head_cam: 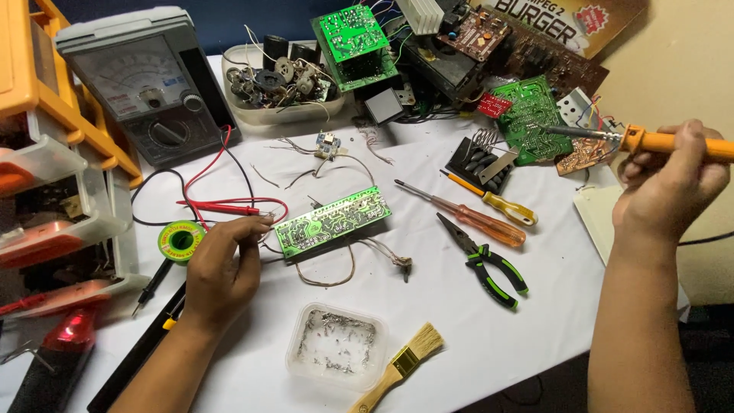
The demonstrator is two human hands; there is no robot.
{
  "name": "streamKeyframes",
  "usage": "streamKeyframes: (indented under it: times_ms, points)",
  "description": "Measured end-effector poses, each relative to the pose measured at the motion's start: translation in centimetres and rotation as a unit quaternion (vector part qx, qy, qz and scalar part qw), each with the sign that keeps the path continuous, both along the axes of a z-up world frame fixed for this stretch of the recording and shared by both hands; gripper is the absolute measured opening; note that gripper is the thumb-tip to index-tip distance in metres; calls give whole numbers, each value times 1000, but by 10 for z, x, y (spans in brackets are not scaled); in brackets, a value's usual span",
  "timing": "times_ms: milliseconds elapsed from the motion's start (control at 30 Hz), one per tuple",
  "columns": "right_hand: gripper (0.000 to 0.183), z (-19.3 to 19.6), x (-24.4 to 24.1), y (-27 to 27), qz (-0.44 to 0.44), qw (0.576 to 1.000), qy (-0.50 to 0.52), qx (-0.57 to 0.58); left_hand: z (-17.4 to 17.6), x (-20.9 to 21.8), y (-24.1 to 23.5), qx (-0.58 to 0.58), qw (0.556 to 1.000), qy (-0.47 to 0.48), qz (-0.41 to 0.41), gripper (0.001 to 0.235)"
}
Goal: The person solders a small electronic component onto a green circuit board using a soldering iron and solder wire. They then flip the board to inspect the solder joints and continue soldering additional points on the opposite side.
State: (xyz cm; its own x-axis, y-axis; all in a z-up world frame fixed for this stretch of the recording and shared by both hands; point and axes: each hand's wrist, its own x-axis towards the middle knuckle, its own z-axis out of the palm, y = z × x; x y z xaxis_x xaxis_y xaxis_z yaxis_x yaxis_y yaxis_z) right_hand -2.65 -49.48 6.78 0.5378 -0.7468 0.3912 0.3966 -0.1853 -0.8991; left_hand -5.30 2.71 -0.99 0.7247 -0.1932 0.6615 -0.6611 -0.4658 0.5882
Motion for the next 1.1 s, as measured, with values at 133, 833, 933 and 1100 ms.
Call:
streamKeyframes:
  times_ms: [133, 833, 933, 1100]
  points:
    - [20, -5, 12, 1, 23, 997, 48, -58, -3, 0, -1, -4, 1000, -15, 17, 18]
    - [16, -15, 38, 51, 51, 987, 132, -75, -4, 0, 1, 3, 1000, -23, 14, 21]
    - [13, -21, 38, 52, 49, 988, 134, -58, -4, -1, 1, -1, 1000, -20, 14, 24]
    - [11, -46, 44, 38, 74, 993, 90, -33, -4, 1, 1, -1, 1000, -25, 12, 25]
